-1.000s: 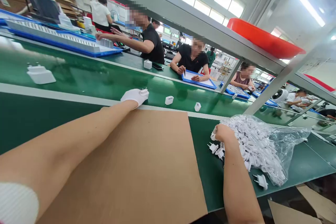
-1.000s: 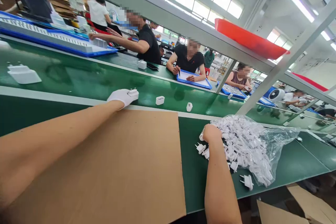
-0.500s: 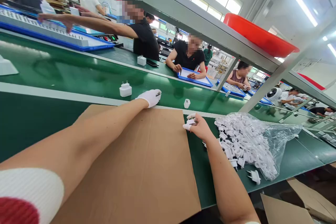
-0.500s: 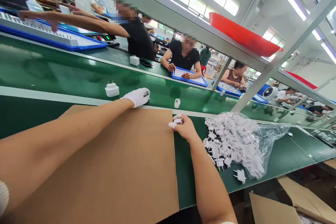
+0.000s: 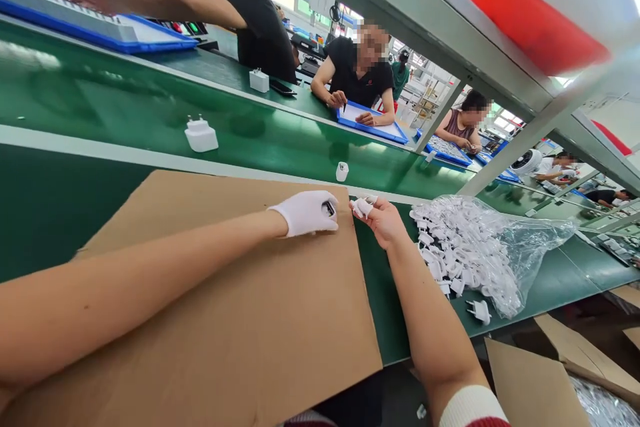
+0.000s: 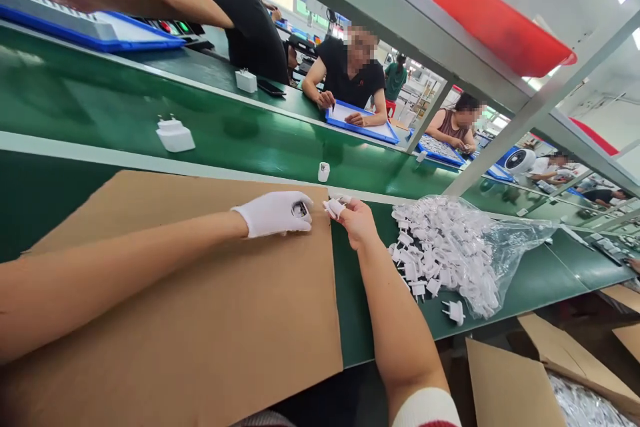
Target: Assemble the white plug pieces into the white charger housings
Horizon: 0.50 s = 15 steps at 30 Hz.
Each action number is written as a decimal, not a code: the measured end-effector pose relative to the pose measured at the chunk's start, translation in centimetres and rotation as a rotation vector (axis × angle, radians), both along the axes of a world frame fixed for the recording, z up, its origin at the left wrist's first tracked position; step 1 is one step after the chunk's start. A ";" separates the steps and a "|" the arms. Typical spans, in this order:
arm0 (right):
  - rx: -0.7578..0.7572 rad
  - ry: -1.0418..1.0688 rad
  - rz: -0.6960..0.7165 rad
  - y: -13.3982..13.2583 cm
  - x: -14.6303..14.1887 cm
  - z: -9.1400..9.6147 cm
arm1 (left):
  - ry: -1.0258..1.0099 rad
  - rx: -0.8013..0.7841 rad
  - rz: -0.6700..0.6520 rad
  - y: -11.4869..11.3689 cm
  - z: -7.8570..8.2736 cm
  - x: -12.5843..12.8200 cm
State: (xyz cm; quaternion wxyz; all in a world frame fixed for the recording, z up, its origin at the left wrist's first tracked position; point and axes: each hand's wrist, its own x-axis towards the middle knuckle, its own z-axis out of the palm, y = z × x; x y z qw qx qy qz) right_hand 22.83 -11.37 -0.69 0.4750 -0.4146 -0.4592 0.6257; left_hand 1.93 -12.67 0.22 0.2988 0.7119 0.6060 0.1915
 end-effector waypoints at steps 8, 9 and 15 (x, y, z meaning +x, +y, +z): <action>0.436 -0.461 -0.143 -1.1 -1.8 -0.7 | -0.199 0.016 0.053 -1.3 -2.5 0.6; 0.521 -0.536 -0.128 -1.4 -2.0 -0.7 | -0.194 0.032 0.068 -1.2 -2.7 0.6; 0.870 -0.967 -0.031 -2.1 -2.3 -0.5 | -0.179 0.072 0.055 -1.0 -3.1 0.9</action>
